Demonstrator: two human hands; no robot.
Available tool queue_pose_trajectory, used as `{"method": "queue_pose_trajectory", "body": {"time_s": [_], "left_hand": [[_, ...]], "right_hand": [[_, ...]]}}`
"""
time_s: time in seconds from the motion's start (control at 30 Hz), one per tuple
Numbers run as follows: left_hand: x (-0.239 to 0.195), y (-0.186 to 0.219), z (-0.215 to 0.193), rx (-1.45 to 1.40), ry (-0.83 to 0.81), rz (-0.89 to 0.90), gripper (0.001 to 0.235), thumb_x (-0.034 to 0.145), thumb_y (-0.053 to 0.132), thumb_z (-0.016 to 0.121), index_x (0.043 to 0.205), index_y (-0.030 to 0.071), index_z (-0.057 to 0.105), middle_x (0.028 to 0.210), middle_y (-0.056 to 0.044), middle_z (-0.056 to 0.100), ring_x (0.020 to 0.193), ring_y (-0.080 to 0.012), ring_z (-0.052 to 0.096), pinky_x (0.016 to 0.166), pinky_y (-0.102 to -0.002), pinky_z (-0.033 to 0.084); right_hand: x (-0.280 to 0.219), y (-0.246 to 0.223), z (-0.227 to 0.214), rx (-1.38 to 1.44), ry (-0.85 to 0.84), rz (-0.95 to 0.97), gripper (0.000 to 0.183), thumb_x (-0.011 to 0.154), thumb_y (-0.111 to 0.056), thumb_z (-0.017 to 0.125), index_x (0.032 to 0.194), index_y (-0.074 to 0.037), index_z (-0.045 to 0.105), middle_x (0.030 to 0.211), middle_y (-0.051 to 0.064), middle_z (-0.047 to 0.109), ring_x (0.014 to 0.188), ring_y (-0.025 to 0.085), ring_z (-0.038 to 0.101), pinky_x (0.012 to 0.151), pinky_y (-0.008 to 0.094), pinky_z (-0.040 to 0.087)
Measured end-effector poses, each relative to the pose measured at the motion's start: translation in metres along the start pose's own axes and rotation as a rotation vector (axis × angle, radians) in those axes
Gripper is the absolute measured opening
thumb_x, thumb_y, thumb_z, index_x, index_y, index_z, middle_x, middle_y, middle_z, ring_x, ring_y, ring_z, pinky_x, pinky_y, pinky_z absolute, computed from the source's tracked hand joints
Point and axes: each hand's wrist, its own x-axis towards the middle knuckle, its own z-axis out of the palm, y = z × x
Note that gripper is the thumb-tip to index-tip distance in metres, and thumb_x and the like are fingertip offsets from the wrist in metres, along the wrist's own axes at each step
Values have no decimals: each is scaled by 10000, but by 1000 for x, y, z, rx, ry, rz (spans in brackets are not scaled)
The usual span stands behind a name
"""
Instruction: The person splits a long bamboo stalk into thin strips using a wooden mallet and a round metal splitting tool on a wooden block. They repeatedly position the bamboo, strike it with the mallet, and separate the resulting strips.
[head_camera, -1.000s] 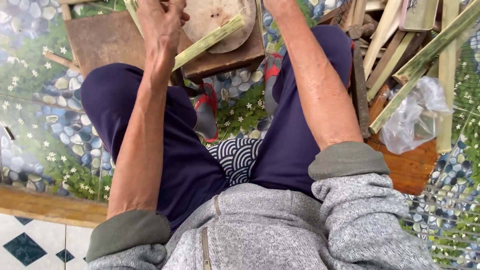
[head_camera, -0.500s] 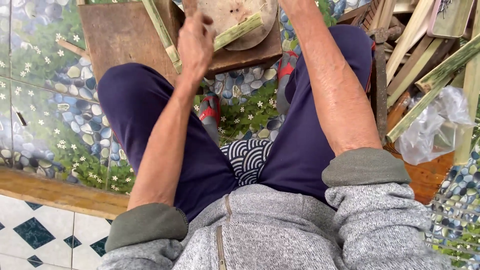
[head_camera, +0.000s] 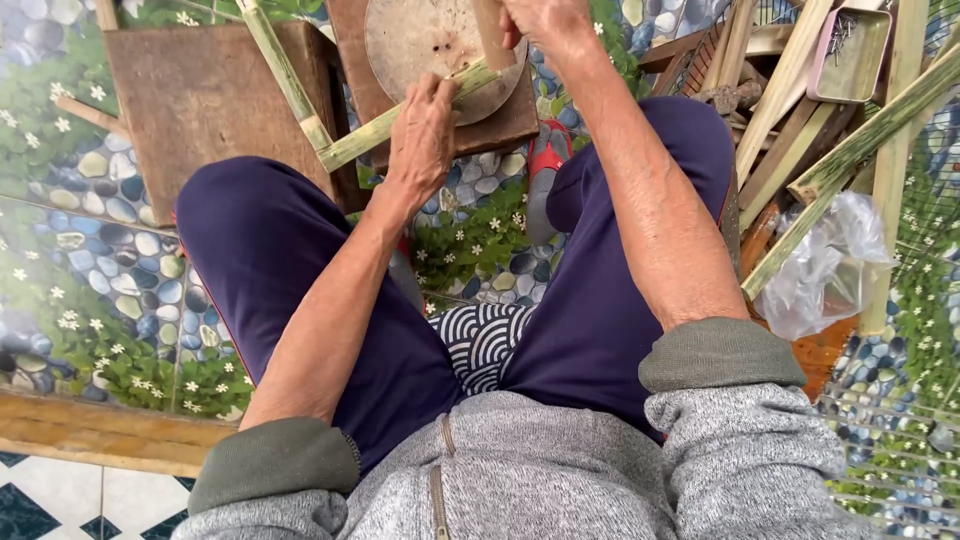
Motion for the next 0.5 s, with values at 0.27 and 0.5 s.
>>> {"method": "queue_pose_trajectory", "body": {"time_s": [0.27, 0.5], "left_hand": [[25, -6, 24, 58, 44, -22, 517, 868, -24, 728, 1335, 115, 551, 1208, -148, 570, 987, -290, 577, 781, -413, 492], [44, -6, 43, 94, 36, -17, 465, 878, 264, 839, 1281, 194, 619, 1180, -104, 544, 994, -266, 498, 805, -397, 407]], "right_hand": [[15, 23, 7, -63, 21, -17, 216, 1004, -104, 573, 794, -96, 624, 697, 27, 622, 605, 117, 707, 662, 264, 642], [15, 32, 7, 5, 46, 6, 167, 1039, -212, 652, 901, -120, 640, 670, 4, 630, 596, 98, 706, 634, 262, 563]]}}
